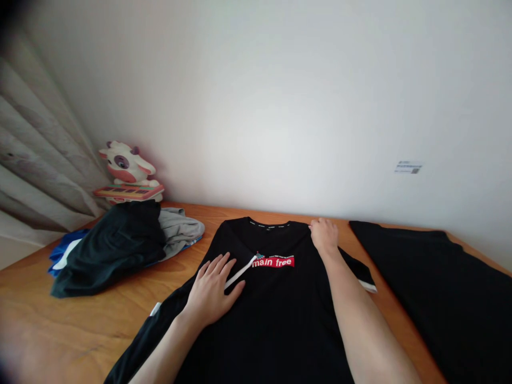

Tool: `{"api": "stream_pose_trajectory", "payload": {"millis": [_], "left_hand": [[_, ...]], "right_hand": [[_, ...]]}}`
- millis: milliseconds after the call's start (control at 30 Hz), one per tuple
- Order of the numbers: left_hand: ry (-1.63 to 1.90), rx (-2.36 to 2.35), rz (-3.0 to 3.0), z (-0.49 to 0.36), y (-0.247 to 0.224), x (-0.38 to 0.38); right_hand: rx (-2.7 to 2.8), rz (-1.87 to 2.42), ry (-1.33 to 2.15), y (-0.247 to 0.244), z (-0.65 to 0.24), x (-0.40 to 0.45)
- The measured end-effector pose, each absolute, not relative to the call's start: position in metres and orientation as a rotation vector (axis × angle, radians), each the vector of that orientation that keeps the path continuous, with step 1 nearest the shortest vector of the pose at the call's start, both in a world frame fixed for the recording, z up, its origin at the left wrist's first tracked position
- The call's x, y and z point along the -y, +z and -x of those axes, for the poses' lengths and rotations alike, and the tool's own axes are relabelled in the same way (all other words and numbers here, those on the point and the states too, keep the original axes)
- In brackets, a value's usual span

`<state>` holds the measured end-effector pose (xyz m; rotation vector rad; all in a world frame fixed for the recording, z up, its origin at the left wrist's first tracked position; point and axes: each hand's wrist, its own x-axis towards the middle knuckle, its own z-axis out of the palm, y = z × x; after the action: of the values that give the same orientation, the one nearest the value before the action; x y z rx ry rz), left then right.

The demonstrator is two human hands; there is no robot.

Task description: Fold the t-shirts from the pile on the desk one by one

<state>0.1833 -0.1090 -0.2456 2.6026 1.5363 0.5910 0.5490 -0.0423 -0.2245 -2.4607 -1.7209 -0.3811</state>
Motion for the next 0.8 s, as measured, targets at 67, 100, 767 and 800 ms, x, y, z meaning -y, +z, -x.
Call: {"api": "stream_pose_trajectory", "payload": {"millis": [67, 100, 767, 800], "left_hand": [[0.525, -1.590, -2.582, -0.179, -0.246, 0.106], [0.487, -1.603, -2.569, -0.178, -0.246, 0.104], [0.316, -1.386, -2.754, -0.173, -0.230, 0.108], [0.289, -1.368, -2.749, -0.174, -0.230, 0.109]], "right_hand": [[1.756, 2.412, -0.405, -0.224, -0.531, 0.047], [1.782, 2.378, -0.409, -0.225, -0.520, 0.053], [1.083, 2.340, -0.375, -0.247, -0.546, 0.209], [1.009, 2.402, -0.286, -0.248, -0.553, 0.214]]}}
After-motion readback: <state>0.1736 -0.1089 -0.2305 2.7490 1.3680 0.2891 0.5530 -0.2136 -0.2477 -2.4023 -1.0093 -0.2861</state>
